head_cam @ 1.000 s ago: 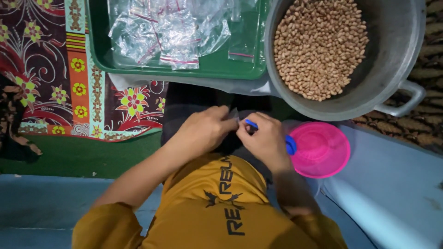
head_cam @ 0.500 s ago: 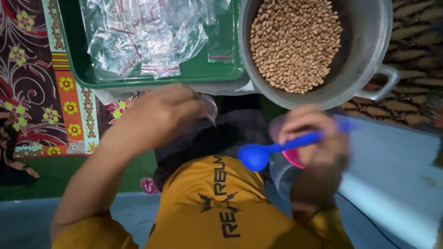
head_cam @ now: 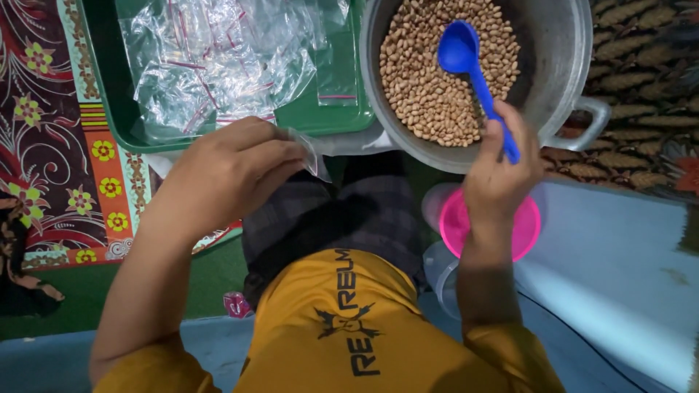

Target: The person scoops peanuts from a metal pot into small plastic bags using a blue plastic scoop. They open each bag, fill it with peanuts, and place the filled bag into a green tray. The process is repeated multiple times.

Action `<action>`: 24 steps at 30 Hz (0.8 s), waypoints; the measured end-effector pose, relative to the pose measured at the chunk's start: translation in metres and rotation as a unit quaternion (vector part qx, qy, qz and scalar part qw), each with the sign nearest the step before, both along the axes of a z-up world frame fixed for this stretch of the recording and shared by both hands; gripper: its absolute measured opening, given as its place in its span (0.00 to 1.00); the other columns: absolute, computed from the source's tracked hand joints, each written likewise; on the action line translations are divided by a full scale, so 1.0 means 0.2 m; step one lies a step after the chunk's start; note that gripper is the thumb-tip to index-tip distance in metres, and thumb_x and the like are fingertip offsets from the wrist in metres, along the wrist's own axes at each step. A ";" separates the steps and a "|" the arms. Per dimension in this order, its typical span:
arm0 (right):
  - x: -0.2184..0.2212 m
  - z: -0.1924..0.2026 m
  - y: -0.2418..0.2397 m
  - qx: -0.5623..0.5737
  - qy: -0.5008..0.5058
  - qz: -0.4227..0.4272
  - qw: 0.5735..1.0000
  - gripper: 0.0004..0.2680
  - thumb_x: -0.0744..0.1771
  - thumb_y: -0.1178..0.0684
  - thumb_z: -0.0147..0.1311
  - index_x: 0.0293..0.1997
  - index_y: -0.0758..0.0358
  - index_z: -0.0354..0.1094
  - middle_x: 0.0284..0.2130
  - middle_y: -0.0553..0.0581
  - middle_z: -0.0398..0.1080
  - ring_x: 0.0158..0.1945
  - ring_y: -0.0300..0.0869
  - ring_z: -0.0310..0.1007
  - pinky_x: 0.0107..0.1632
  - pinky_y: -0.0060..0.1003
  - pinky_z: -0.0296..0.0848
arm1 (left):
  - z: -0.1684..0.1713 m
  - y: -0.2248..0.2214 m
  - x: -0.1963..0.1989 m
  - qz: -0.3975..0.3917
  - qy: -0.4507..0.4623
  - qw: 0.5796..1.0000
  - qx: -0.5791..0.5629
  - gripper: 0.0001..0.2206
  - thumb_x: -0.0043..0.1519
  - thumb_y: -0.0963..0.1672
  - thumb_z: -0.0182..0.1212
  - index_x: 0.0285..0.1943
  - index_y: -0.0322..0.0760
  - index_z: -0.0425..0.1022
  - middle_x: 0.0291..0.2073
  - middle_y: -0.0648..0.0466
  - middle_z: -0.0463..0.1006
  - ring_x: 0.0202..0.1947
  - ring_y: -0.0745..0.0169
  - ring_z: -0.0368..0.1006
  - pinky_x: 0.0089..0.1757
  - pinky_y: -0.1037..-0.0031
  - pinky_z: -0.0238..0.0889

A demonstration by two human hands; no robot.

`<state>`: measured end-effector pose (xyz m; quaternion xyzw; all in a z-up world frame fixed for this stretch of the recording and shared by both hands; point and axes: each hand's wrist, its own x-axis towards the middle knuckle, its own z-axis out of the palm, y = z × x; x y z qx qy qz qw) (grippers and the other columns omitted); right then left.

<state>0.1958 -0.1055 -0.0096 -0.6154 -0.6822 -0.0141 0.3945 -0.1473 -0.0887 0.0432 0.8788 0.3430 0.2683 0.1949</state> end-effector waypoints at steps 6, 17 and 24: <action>0.01 -0.07 0.02 -0.038 0.224 -0.025 0.974 0.12 0.75 0.53 0.45 0.55 0.73 0.70 0.30 0.62 0.72 0.35 0.44 0.77 0.45 0.36 0.78 | 0.01 0.01 -0.01 -0.016 -0.018 1.000 -0.005 0.03 0.68 0.39 0.64 0.46 0.31 0.78 0.37 0.48 0.78 0.37 0.51 0.74 0.36 0.65 0.69; 0.15 -0.12 0.04 0.021 0.361 -0.050 0.931 0.16 0.73 0.44 0.48 0.54 0.73 0.68 0.32 0.66 0.74 0.32 0.43 0.75 0.35 0.29 0.73 | 0.07 0.25 0.16 -0.105 -0.120 0.987 0.018 0.05 0.68 0.39 0.66 0.50 0.30 0.77 0.43 0.41 0.76 0.43 0.44 0.76 0.40 0.62 0.69; 0.16 -0.12 0.01 0.072 0.315 -0.054 0.945 0.15 0.74 0.47 0.47 0.53 0.75 0.68 0.32 0.70 0.74 0.33 0.48 0.76 0.37 0.33 0.73 | -0.14 0.42 0.40 -0.062 -0.136 0.987 0.054 0.04 0.64 0.36 0.68 0.42 0.25 0.77 0.41 0.40 0.75 0.42 0.39 0.74 0.40 0.57 0.68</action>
